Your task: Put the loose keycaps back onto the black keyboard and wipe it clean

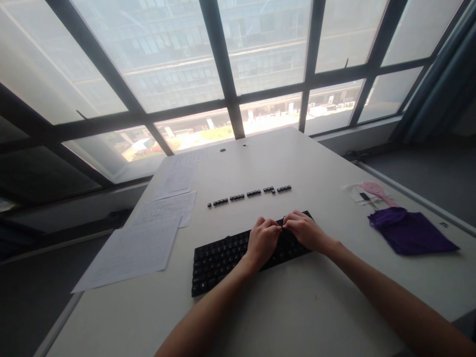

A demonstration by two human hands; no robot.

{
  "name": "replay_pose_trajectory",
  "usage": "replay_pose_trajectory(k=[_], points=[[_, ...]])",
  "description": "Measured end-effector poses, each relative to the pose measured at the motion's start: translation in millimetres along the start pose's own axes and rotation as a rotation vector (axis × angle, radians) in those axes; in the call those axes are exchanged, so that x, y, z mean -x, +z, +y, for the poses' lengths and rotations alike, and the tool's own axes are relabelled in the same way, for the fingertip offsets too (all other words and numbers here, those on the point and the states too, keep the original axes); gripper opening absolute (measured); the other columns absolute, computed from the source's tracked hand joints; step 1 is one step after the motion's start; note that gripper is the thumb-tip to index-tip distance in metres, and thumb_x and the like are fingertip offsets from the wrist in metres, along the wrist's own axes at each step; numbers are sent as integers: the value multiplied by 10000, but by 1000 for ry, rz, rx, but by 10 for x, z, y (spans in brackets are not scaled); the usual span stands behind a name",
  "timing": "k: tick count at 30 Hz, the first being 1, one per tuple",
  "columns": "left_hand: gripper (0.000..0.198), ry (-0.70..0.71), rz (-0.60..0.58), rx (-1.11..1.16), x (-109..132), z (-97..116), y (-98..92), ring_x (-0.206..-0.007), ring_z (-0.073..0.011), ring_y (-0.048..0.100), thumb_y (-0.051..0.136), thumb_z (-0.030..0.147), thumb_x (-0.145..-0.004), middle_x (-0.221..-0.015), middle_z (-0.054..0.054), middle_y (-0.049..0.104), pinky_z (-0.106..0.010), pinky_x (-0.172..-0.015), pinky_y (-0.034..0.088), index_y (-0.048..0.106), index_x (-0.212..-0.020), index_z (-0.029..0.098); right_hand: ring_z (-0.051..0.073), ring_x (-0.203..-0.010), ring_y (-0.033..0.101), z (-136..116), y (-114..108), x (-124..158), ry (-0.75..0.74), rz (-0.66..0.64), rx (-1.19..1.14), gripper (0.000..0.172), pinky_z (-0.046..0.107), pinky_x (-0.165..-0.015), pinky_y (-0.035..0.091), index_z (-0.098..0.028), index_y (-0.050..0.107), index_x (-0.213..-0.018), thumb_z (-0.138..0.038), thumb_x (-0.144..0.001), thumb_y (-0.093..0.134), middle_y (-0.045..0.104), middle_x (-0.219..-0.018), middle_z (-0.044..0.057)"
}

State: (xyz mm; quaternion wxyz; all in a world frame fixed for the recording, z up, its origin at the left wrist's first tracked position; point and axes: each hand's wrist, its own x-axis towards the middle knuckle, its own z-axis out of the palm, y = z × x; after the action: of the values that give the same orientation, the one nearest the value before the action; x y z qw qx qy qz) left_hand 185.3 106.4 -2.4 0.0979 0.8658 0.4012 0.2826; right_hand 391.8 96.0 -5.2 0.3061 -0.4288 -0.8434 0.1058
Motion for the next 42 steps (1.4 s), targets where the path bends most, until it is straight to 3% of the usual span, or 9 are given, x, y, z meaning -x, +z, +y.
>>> replay_pose_trajectory(k=[9,14,17,21,25,28,34,42], points=[[190,-9,-56,-10,-8,42,-10,-969,-233,566,641,235,-974,-979,-48,730,-370,-873,521,769,-835,222,253,-991,590,6,19,24,62,-44,53,290,387,-857,501,-216,735,-914,-18,-922,524,727,-1008,68],[134,-82,-64,87,-32,0,-45,-983,-226,597,661,250,-960,-1001,-42,736,-365,-906,507,765,-879,226,243,-976,591,23,10,43,71,58,-47,298,389,-892,495,-224,724,-857,-12,-904,521,734,-974,47],[96,-148,-28,151,-230,-129,-117,-977,-222,643,692,265,-942,-996,-39,756,-391,-990,476,778,-932,224,242,-969,596,156,-58,-42,130,194,-60,264,387,-898,495,-225,718,-860,-34,-901,540,731,-950,48],[131,-226,58,63,-721,-371,-145,-1043,-240,648,701,265,-938,-1070,-46,774,-398,-1027,457,793,-1025,231,268,-979,592,524,-144,-408,221,296,94,183,411,-917,477,-213,739,-929,-105,-905,594,734,-965,73],[185,-274,2,-95,-1182,-541,15,-1079,-249,615,657,265,-965,-1101,-57,769,-354,-947,490,803,-1078,255,287,-1054,558,868,-90,-882,283,196,280,161,407,-923,435,-204,765,-977,-139,-904,638,735,-1054,94],[206,-266,-30,-131,-1363,-609,194,-1066,-262,594,619,251,-981,-1069,-72,761,-345,-886,498,817,-1039,255,296,-1101,537,1010,10,-1116,276,83,377,165,414,-908,392,-188,772,-962,-127,-916,625,741,-1099,110],[225,-254,-82,-165,-1430,-685,409,-1079,-269,551,603,200,-964,-1066,-105,711,-346,-872,492,826,-942,227,313,-1141,517,1159,126,-1233,202,-8,378,158,454,-937,320,-179,766,-845,-96,-886,638,765,-1089,114],[240,-228,-98,-136,-1420,-662,416,-1055,-270,556,589,126,-936,-1042,-116,737,-369,-883,504,811,-868,188,301,-1095,543,1173,149,-1215,137,-13,328,205,497,-972,277,-191,748,-788,-66,-866,606,788,-959,99]])
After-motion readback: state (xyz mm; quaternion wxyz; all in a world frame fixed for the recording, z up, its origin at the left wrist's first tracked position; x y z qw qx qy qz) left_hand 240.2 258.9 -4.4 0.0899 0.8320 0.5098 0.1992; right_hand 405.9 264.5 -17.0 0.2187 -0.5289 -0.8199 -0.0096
